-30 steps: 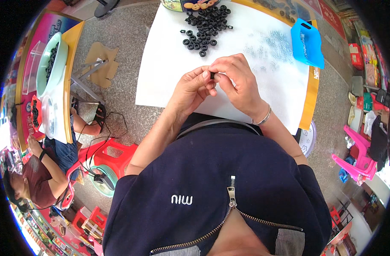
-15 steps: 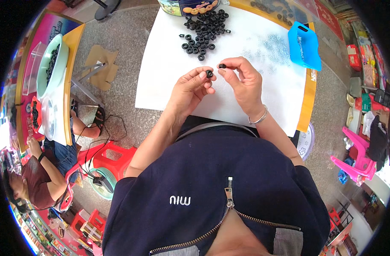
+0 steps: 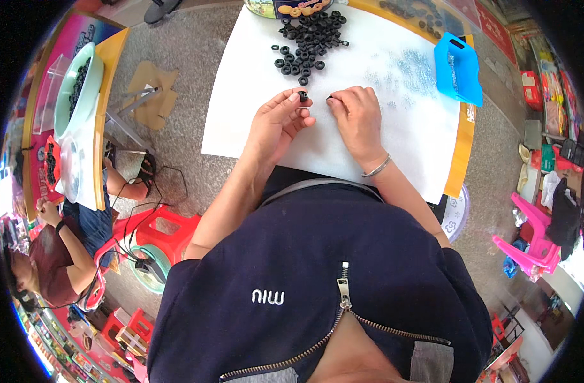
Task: The person assembles small black plastic components by hand.
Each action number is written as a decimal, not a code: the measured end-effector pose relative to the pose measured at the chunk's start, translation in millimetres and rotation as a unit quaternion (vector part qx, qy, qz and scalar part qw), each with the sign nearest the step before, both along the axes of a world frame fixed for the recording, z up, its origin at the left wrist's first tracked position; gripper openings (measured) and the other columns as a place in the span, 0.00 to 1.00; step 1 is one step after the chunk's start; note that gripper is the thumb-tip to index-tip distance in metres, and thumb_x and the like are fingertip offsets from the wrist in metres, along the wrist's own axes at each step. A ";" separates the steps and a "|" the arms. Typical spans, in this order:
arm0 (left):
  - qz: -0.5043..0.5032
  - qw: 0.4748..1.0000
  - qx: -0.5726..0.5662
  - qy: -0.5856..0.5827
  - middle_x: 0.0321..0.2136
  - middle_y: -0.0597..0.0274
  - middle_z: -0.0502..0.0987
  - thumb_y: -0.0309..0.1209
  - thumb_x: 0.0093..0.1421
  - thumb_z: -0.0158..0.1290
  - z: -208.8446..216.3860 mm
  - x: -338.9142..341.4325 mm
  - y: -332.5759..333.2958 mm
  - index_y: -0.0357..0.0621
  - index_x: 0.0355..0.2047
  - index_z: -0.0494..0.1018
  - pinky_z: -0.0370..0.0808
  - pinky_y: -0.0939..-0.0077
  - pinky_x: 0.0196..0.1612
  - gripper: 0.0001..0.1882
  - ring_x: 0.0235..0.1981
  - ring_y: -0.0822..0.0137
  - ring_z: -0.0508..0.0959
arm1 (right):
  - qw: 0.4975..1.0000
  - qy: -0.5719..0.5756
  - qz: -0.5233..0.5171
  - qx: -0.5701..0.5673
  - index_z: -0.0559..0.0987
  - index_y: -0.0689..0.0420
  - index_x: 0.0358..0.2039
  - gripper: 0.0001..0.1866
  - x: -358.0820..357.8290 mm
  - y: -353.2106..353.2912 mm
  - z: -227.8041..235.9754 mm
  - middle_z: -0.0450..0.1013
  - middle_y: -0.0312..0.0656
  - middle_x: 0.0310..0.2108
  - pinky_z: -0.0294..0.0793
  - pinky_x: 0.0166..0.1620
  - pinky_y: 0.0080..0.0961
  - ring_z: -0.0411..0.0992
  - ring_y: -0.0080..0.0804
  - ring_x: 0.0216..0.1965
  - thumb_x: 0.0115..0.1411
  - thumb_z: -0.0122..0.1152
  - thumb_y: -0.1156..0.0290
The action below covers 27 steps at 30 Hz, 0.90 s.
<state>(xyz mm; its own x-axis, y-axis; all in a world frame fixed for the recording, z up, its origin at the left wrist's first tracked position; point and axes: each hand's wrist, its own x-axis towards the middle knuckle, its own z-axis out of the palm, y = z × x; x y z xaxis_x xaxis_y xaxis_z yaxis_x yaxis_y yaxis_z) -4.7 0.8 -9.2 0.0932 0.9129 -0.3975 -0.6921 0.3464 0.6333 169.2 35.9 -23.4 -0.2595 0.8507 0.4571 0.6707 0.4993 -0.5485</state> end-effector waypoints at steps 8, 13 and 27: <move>0.000 1.000 -0.003 -0.019 0.34 0.56 0.74 0.28 0.65 0.48 -3.7 -3.9 2.8 0.33 0.45 0.70 0.79 0.78 0.38 0.12 0.30 0.73 0.75 | 0.997 0.030 0.013 -0.077 0.79 0.59 0.37 0.09 12.8 5.5 3.4 0.72 0.42 0.32 0.68 0.41 0.33 0.67 0.39 0.36 0.54 0.59 0.75; -0.006 1.000 -0.004 -0.017 0.34 0.55 0.75 0.27 0.65 0.47 -1.9 -3.7 4.0 0.32 0.45 0.70 0.79 0.78 0.38 0.12 0.30 0.73 0.76 | 0.997 0.016 0.049 -0.051 0.79 0.58 0.39 0.11 10.1 14.4 2.2 0.72 0.43 0.32 0.68 0.41 0.33 0.67 0.40 0.36 0.53 0.59 0.75; -0.041 0.988 0.059 -0.137 0.35 0.57 0.74 0.29 0.63 0.50 -9.3 -11.3 3.6 0.31 0.47 0.68 0.77 0.85 0.35 0.15 0.31 0.76 0.75 | 0.989 -0.037 0.144 0.011 0.77 0.59 0.33 0.07 5.8 16.1 -1.3 0.72 0.42 0.31 0.70 0.37 0.30 0.69 0.37 0.32 0.52 0.60 0.79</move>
<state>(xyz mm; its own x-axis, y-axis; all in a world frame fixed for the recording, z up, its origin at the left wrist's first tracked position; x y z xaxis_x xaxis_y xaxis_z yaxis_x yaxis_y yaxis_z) -16.0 4.4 -18.5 0.2588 0.9362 -0.2378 -0.8155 0.3437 0.4656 175.0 52.0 -24.7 -0.5237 0.7263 0.4454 0.5363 0.6872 -0.4900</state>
